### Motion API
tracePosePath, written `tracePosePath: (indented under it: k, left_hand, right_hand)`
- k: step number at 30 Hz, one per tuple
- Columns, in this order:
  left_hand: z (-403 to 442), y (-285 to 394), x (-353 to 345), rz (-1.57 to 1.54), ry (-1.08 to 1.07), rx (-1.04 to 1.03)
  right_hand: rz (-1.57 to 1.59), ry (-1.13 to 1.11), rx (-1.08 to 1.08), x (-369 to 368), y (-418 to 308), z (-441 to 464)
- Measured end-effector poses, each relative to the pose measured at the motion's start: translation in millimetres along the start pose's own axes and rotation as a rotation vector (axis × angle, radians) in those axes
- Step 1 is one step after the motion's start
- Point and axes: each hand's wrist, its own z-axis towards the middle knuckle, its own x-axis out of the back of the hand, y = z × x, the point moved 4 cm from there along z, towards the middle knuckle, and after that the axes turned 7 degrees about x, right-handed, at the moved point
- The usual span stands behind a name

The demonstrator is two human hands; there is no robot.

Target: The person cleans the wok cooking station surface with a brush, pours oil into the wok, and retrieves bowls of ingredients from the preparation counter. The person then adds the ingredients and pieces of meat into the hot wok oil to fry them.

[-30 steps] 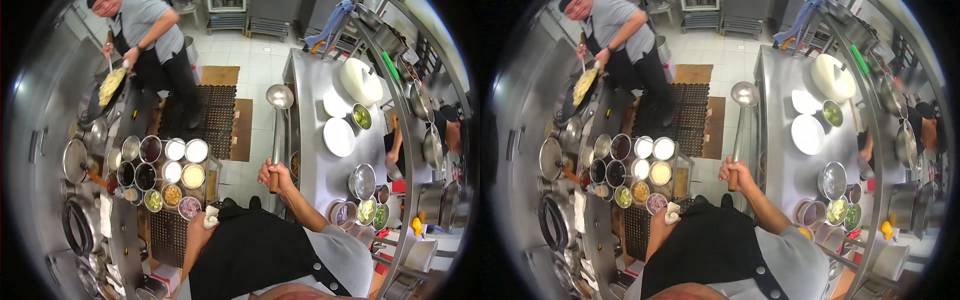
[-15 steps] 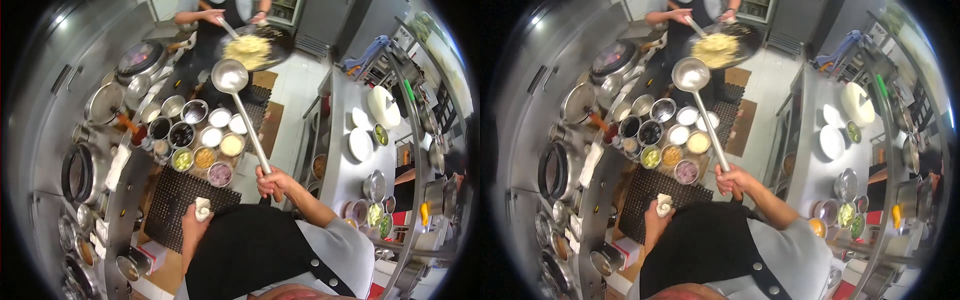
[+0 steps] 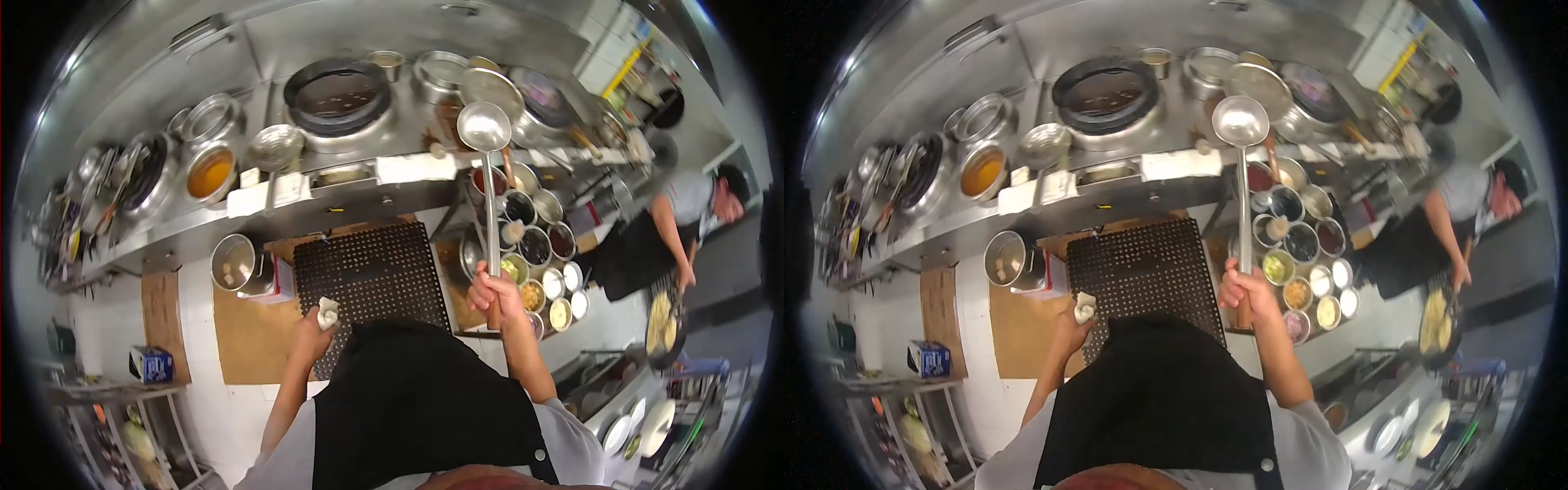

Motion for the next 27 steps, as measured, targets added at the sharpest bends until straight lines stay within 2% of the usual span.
tracePosePath:
  k: [1, 5, 7, 11, 13, 14, 15, 17, 18, 21, 22, 24, 27]
  left_hand:
    - [6, -7, 6, -0.016, 0.016, 0.020]
    - [27, -7, 11, -0.019, 0.053, 0.030]
    - [34, -4, 10, -0.003, 0.078, 0.066]
    - [55, -18, 8, -0.001, 0.116, 0.126]
    - [74, -32, 5, -0.013, 0.181, 0.074]
    - [79, -29, 12, -0.026, 0.144, 0.192]
    - [93, -30, 13, -0.018, 0.161, 0.200]
    - [112, -50, 8, -0.180, 0.170, 0.470]
    - [124, -57, 8, -0.143, 0.161, 0.536]
    - [169, -7, 37, -0.146, 0.283, 0.551]
    - [184, -7, 36, -0.138, 0.254, 0.537]
    - [209, -16, 31, -0.297, 0.340, 0.543]
    - [226, 3, 35, -0.167, 0.346, 0.583]
  right_hand:
    - [-0.012, -0.017, -0.022, -10, 1, 23]
    - [-0.449, 0.041, -0.043, -29, -10, 118]
    - [-0.634, 0.081, 0.025, -28, -16, 169]
    - [-0.631, 0.083, 0.036, -13, -28, 251]
    - [-0.639, 0.100, 0.054, 4, -20, 294]
    - [-0.658, 0.119, 0.071, 8, -18, 314]
    - [-0.641, 0.116, 0.071, 17, -15, 338]
    - [-0.582, 0.133, 0.049, 21, -14, 378]
    - [-0.564, 0.131, 0.052, 21, -14, 400]
    - [-0.554, 0.051, 0.063, 9, -31, 470]
    - [-0.548, 0.031, 0.094, 5, -42, 493]
    - [-0.586, 0.065, 0.146, -5, -65, 534]
    - [-0.690, 0.127, 0.214, 7, -101, 587]
